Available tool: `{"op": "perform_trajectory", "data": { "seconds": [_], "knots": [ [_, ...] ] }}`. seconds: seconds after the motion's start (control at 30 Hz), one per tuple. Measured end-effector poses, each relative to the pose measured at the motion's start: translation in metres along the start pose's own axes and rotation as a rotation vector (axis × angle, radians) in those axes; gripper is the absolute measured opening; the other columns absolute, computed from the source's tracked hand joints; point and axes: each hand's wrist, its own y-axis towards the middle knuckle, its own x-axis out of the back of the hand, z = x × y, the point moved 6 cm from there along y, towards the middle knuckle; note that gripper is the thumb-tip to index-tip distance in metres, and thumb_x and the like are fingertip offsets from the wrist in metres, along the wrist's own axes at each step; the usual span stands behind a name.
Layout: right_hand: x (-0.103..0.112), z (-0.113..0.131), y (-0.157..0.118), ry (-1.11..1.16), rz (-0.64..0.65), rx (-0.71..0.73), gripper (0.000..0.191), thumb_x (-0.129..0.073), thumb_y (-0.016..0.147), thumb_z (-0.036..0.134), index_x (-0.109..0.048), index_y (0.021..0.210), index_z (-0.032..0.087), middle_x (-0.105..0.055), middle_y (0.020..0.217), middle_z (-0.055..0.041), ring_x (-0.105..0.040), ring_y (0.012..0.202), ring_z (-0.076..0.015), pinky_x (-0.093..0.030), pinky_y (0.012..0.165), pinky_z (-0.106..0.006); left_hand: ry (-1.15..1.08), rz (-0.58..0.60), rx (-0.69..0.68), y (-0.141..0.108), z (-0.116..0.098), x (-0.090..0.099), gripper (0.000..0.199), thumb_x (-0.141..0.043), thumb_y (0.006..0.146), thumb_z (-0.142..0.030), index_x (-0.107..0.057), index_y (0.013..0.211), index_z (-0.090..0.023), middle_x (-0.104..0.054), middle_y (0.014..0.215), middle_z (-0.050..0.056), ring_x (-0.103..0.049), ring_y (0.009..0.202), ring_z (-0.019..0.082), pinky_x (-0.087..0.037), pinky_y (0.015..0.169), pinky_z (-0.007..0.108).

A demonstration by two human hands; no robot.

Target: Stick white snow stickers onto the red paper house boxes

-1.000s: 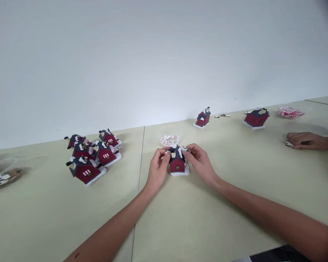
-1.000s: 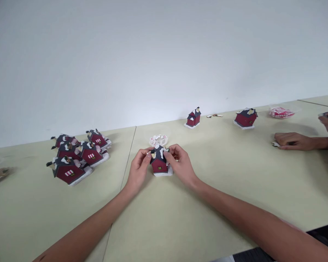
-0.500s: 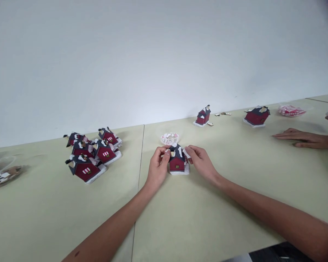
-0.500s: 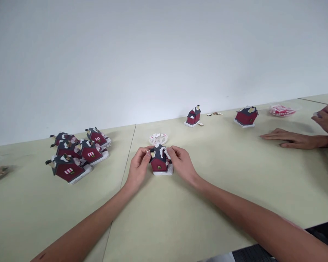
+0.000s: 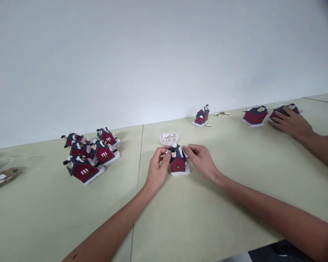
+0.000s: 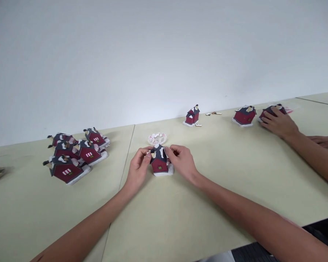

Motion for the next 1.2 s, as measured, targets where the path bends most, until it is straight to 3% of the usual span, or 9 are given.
{"op": "perform_trajectory", "data": {
  "seconds": [0.3,0.5,0.87,1.2],
  "knots": [
    [0.005,0.004,0.001,-0.238,0.017,0.033,0.045,-0.046,0.095,0.047,-0.037,0.061,0.020,-0.039,0.054,0.0047,-0.035,0.053,-0.0100,-0.025,0.053,-0.026,0.078,0.029,-0.085,-0.005,-0.006,-0.002,0.021,-0.050,0.099,-0.040,-0.056,0.099,-0.020,-0.063,0.117,0.006,-0.058,0.101,0.017,-0.044,0.089,0.028],
    [0.005,0.009,0.000,-0.336,0.031,0.046,0.046,-0.041,0.098,0.049,-0.036,0.062,0.020,-0.040,0.055,0.0047,-0.035,0.053,-0.0102,-0.023,0.052,-0.026,0.146,0.058,-0.146,-0.004,-0.008,-0.004,0.023,-0.045,0.101,-0.040,-0.055,0.098,-0.019,-0.059,0.104,0.005,-0.055,0.089,0.015,-0.044,0.083,0.027],
    [0.004,0.016,-0.001,-0.367,0.070,0.103,0.048,-0.033,0.101,0.052,-0.038,0.066,0.020,-0.045,0.057,0.0035,-0.037,0.055,-0.0115,-0.023,0.054,-0.027,0.188,0.091,-0.184,-0.005,-0.010,-0.006,0.022,-0.043,0.102,-0.038,-0.053,0.099,-0.020,-0.057,0.103,0.005,-0.054,0.094,0.017,-0.043,0.087,0.029],
    [0.000,0.014,-0.001,-0.231,0.155,0.143,0.047,-0.030,0.103,0.050,-0.038,0.067,0.020,-0.044,0.059,0.0033,-0.037,0.057,-0.0119,-0.026,0.056,-0.027,0.177,0.093,-0.169,-0.005,-0.008,-0.004,0.020,-0.042,0.102,-0.036,-0.053,0.099,-0.020,-0.058,0.103,0.006,-0.054,0.095,0.017,-0.042,0.087,0.030]
  ]
}}
